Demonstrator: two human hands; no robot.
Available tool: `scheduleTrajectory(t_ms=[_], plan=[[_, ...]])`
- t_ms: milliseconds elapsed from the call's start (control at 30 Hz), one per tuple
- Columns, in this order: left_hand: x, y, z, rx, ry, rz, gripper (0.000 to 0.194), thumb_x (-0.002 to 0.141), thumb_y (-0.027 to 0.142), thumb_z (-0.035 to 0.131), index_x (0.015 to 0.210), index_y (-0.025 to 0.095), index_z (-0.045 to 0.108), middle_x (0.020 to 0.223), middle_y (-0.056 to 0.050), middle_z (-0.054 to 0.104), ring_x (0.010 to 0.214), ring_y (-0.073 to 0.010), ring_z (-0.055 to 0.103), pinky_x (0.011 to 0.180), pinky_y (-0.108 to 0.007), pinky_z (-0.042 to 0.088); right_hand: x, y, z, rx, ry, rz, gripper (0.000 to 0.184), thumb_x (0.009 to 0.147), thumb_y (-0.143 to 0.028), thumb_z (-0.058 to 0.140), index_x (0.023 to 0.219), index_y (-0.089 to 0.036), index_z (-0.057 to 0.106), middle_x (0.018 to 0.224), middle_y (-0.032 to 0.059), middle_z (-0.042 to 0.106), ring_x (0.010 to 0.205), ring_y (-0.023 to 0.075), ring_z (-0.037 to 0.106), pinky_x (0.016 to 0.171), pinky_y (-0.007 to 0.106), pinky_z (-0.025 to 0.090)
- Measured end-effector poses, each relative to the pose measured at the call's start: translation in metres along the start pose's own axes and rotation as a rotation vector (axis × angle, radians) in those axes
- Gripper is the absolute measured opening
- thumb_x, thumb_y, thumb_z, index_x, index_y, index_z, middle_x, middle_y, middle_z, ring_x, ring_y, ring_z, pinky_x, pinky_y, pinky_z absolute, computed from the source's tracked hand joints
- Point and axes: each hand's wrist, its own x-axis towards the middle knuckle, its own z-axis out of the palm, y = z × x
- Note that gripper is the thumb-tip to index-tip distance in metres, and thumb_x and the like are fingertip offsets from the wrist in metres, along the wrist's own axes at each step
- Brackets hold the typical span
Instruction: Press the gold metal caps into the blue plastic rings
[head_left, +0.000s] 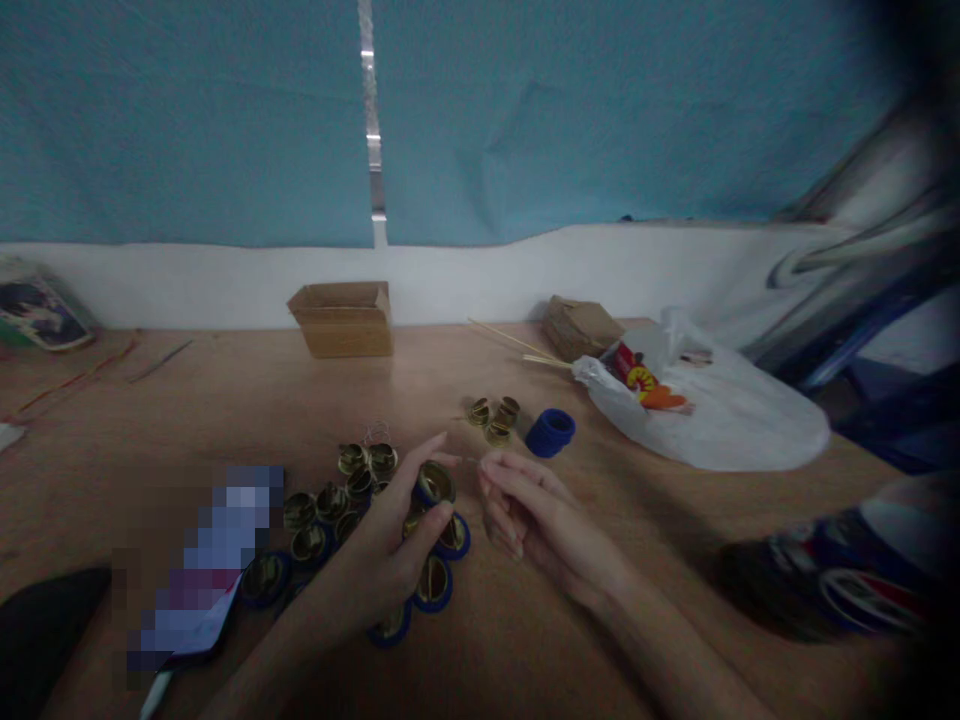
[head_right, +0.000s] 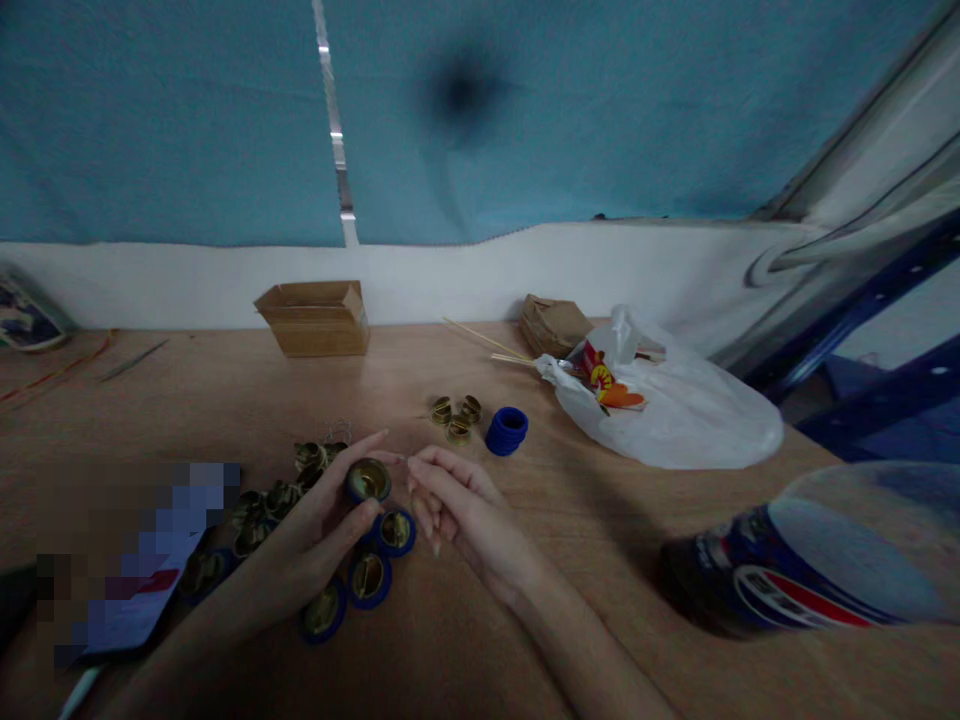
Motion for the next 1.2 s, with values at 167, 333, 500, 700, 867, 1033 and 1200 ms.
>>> scheduleTrajectory(t_ms=[167, 333, 500, 700, 867, 1033, 1200], plan=[[0.0037, -0.0022, 0.0052, 0.217, 0.094, 0.202, 0.065, 0.084, 0.008, 0.056, 0.141, 0.029, 0.034, 0.140, -0.008, 0.051, 0.128, -0.0246, 0.050, 0.107, -0.045, 0.043, 0.0019, 0.0072, 0.0005, 0.115, -0.081, 0.040, 0.019, 0.085, -0.035, 0.066, 0.079, -0.018, 0.062, 0.044, -0.0096, 0.045, 0.035, 0.0037, 0.032, 0.036, 0.014, 0.030], [0.0018, -0.0044, 0.0085, 0.396, 0.169, 0.343, 0.067, 0.083, 0.006, 0.058, 0.142, 0.025, 0.033, 0.141, -0.010, 0.049, 0.128, -0.0226, 0.050, 0.106, -0.040, 0.045, 0.0038, 0.0106, -0.0007, 0.187, -0.120, 0.056, 0.017, 0.085, -0.033, 0.067, 0.078, -0.017, 0.063, 0.049, -0.0064, 0.053, 0.038, 0.0040, 0.041, 0.038, 0.014, 0.034], [-0.0006, -0.0099, 0.0098, 0.377, 0.231, 0.365, 0.074, 0.078, 0.006, 0.066, 0.141, 0.026, 0.032, 0.128, -0.009, 0.059, 0.117, -0.0212, 0.059, 0.097, -0.037, 0.053, 0.0039, 0.0106, -0.0021, 0.171, -0.092, 0.066, 0.017, 0.083, -0.030, 0.069, 0.076, -0.016, 0.064, 0.053, -0.0048, 0.058, 0.042, 0.0044, 0.047, 0.039, 0.014, 0.037], [-0.0025, -0.0022, 0.0068, 0.439, 0.261, 0.361, 0.067, 0.077, 0.007, 0.068, 0.134, 0.026, 0.039, 0.121, -0.007, 0.065, 0.109, -0.0203, 0.065, 0.088, -0.032, 0.057, 0.0020, 0.0068, -0.0028, 0.081, -0.093, 0.054, 0.014, 0.083, -0.030, 0.070, 0.078, -0.017, 0.066, 0.059, -0.0026, 0.065, 0.046, 0.0052, 0.053, 0.045, 0.015, 0.044], [-0.0039, -0.0039, 0.0067, 0.486, 0.272, 0.390, 0.063, 0.077, 0.010, 0.069, 0.132, 0.024, 0.042, 0.122, -0.008, 0.065, 0.111, -0.0211, 0.064, 0.092, -0.035, 0.056, 0.0022, 0.0055, -0.0038, 0.087, -0.102, 0.097, 0.016, 0.080, -0.031, 0.073, 0.077, -0.017, 0.065, 0.060, -0.0029, 0.065, 0.048, 0.0057, 0.056, 0.047, 0.016, 0.046], [-0.0037, -0.0049, 0.0059, 0.477, 0.284, 0.395, 0.064, 0.076, 0.009, 0.070, 0.132, 0.025, 0.042, 0.123, -0.006, 0.064, 0.114, -0.0200, 0.062, 0.093, -0.033, 0.055, 0.0023, 0.0057, -0.0037, 0.127, -0.109, 0.123, 0.016, 0.080, -0.029, 0.074, 0.076, -0.016, 0.065, 0.060, -0.0027, 0.065, 0.048, 0.0049, 0.056, 0.046, 0.015, 0.045], [-0.0026, -0.0023, 0.0062, 0.479, 0.294, 0.372, 0.061, 0.076, 0.008, 0.069, 0.130, 0.025, 0.044, 0.122, -0.006, 0.065, 0.112, -0.0190, 0.064, 0.090, -0.030, 0.057, 0.0018, 0.0051, -0.0018, 0.102, -0.108, 0.124, 0.019, 0.079, -0.031, 0.074, 0.074, -0.016, 0.064, 0.058, -0.0035, 0.063, 0.045, 0.0045, 0.053, 0.044, 0.015, 0.044]])
